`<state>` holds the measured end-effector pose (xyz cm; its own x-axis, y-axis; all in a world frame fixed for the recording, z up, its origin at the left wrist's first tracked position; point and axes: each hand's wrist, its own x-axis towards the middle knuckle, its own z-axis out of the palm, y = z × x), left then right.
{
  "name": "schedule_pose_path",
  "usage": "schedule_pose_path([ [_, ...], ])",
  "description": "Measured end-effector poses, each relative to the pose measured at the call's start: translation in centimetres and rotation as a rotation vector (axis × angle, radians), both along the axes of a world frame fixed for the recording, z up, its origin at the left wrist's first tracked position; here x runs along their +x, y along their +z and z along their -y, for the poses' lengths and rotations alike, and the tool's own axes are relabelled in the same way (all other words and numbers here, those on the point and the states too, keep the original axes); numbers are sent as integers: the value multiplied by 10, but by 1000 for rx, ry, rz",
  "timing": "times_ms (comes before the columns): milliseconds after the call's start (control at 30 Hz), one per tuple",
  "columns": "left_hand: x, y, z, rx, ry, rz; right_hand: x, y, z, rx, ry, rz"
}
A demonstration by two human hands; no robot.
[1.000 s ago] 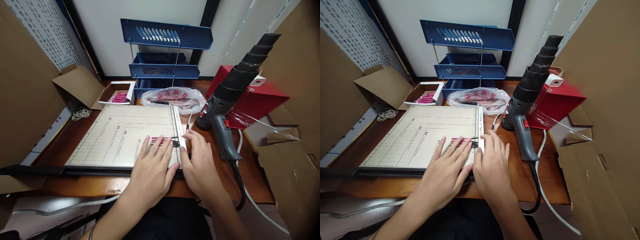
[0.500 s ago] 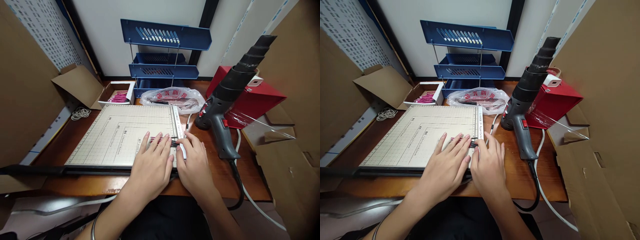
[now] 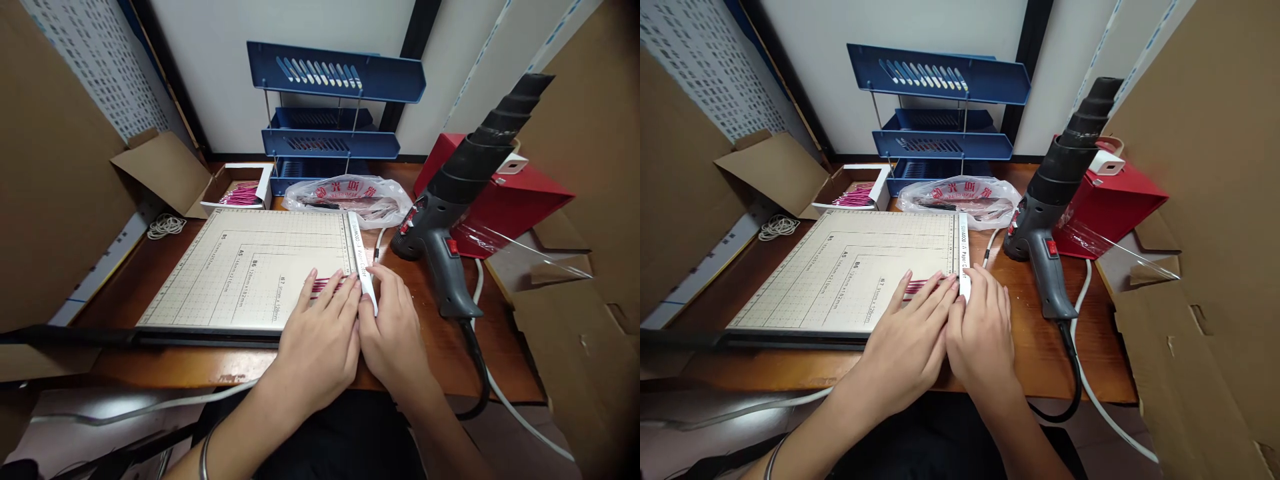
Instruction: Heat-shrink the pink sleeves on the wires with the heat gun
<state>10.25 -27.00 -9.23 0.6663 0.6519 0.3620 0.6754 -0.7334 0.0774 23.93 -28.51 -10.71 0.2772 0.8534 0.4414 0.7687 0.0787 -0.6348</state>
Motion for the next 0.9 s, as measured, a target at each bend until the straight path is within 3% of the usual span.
schedule_pose_path([
  [200,-12,14,-10,-64,126,32,2,3,-1,-51,29,15],
  [400,-15,29,-31,-208,94,9,-1,8,0,-208,26,170],
  [633,-10,18,-22,-133,114,57,-2,8,1,-187,13,173],
  [900,-13,4,-8,-4,78,-84,-2,8,1,-159,24,161],
])
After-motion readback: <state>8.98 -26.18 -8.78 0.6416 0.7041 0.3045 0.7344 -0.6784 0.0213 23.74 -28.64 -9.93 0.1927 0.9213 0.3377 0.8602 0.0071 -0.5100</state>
